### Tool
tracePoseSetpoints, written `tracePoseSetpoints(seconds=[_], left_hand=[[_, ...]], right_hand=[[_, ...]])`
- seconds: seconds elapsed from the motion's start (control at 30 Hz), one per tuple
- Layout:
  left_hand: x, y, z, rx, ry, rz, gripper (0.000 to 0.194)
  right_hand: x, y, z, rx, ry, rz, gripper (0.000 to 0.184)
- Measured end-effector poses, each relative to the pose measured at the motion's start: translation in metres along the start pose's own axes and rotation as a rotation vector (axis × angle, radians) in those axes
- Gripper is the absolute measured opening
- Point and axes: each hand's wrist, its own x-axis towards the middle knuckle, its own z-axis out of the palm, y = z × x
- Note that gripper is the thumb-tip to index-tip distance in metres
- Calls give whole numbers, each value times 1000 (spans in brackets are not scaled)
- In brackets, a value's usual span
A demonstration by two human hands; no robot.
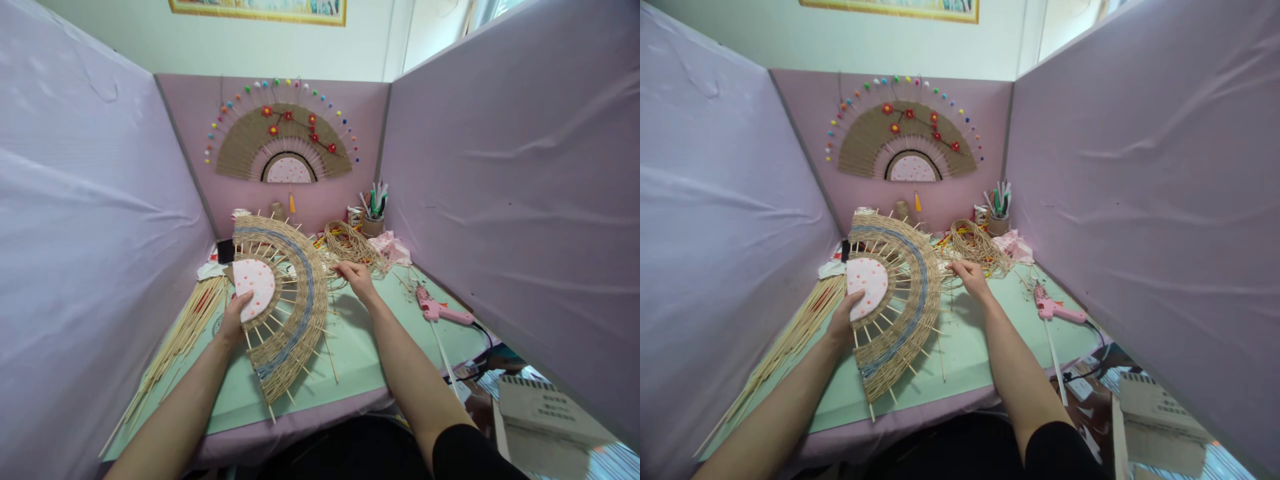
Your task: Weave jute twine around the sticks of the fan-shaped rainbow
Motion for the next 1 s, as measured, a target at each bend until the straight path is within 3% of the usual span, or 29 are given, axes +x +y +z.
tracePoseSetpoints(seconds=[0.17, 0.33, 0.67, 1.0], left_hand=[[-2, 3, 5, -13, 26, -3, 20], [-2, 2, 3, -19, 25, -5, 24], [0, 2, 3, -21, 25, 67, 21], [0, 3, 3, -8, 36, 73, 23]], right_hand=[[-1, 1, 4, 142, -84, 148, 56], [-2, -1, 7, 191, -183, 227, 60], [-3, -2, 7, 210, -230, 191, 52], [-5, -7, 8, 179, -209, 210, 58]])
